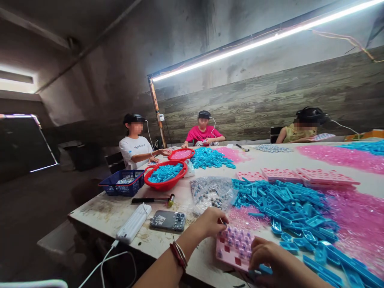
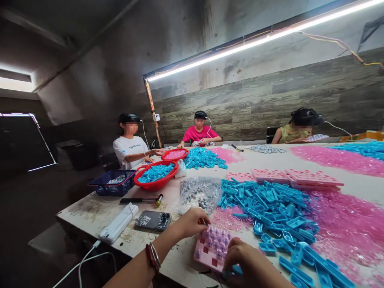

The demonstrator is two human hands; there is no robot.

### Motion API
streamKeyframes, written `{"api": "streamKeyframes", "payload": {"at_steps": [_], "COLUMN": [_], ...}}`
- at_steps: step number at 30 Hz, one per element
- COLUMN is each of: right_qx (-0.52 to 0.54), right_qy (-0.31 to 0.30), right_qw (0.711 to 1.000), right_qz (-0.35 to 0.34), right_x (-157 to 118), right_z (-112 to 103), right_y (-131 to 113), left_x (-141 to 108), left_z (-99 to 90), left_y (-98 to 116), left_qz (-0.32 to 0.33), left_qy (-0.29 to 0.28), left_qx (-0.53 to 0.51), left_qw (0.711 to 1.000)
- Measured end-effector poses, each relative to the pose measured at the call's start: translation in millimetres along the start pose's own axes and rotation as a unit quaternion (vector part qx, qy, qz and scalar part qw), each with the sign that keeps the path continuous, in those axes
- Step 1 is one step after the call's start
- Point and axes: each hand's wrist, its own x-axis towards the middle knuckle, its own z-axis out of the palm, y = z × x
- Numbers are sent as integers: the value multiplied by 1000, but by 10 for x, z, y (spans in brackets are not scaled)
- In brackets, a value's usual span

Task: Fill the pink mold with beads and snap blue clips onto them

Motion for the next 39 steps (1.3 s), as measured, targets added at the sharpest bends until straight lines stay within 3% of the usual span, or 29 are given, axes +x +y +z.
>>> {"api": "streamKeyframes", "payload": {"at_steps": [15, 28, 39], "right_qx": [0, -3, -10], "right_qy": [-3, 6, 21], "right_qw": [1000, 1000, 999], "right_qz": [9, -1, -23], "right_x": [6, -16, -20], "right_z": [22, -9, 39], "right_y": [81, 28, 96], "left_x": [-8, 17, 31], "left_z": [29, 47, 88], "left_y": [30, 15, 10], "left_qz": [-84, -92, -146], "left_qy": [-21, 0, 27], "left_qx": [-25, -30, -26], "left_qw": [996, 995, 989]}}
